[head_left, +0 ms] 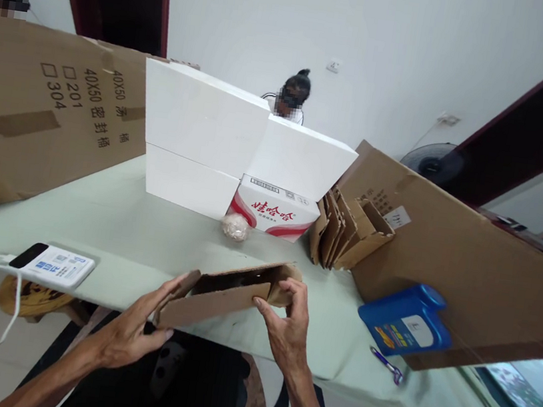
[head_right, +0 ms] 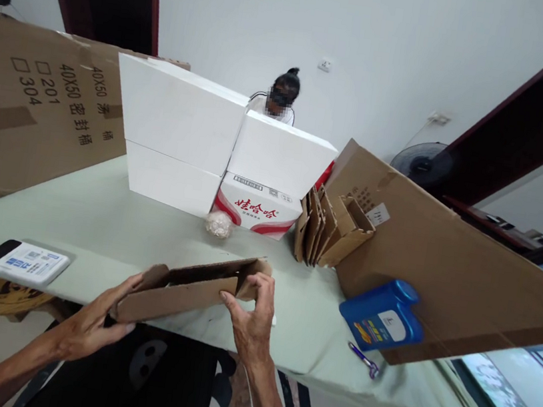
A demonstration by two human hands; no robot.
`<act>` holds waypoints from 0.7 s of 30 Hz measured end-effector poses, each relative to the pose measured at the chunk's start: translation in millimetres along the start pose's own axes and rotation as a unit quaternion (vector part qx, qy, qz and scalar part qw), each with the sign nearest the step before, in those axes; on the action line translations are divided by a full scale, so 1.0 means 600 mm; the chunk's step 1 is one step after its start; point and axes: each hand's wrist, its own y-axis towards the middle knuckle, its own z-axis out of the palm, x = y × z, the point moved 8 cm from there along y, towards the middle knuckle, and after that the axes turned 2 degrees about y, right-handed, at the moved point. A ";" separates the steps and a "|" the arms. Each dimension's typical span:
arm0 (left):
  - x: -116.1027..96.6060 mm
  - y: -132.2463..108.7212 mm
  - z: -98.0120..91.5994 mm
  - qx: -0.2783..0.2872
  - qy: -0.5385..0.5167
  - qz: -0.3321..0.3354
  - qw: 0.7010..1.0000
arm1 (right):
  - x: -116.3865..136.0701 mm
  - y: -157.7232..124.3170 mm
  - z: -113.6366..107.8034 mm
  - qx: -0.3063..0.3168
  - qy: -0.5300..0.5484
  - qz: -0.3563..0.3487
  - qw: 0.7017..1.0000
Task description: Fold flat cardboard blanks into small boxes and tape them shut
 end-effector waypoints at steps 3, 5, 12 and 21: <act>-0.029 0.035 -0.021 -0.015 -0.042 -0.019 0.999 | 0.007 0.014 0.002 0.008 0.079 0.016 0.997; -0.042 0.062 -0.047 -0.022 -0.080 -0.040 0.996 | 0.005 0.027 -0.014 -0.022 0.088 0.023 0.996; -0.018 0.110 -0.134 -0.149 -0.239 -0.156 0.947 | -0.072 0.039 0.011 0.126 0.165 0.224 0.952; -0.019 0.142 -0.150 -0.175 -0.339 -0.151 0.912 | -0.068 -0.020 0.053 0.212 0.338 0.381 0.834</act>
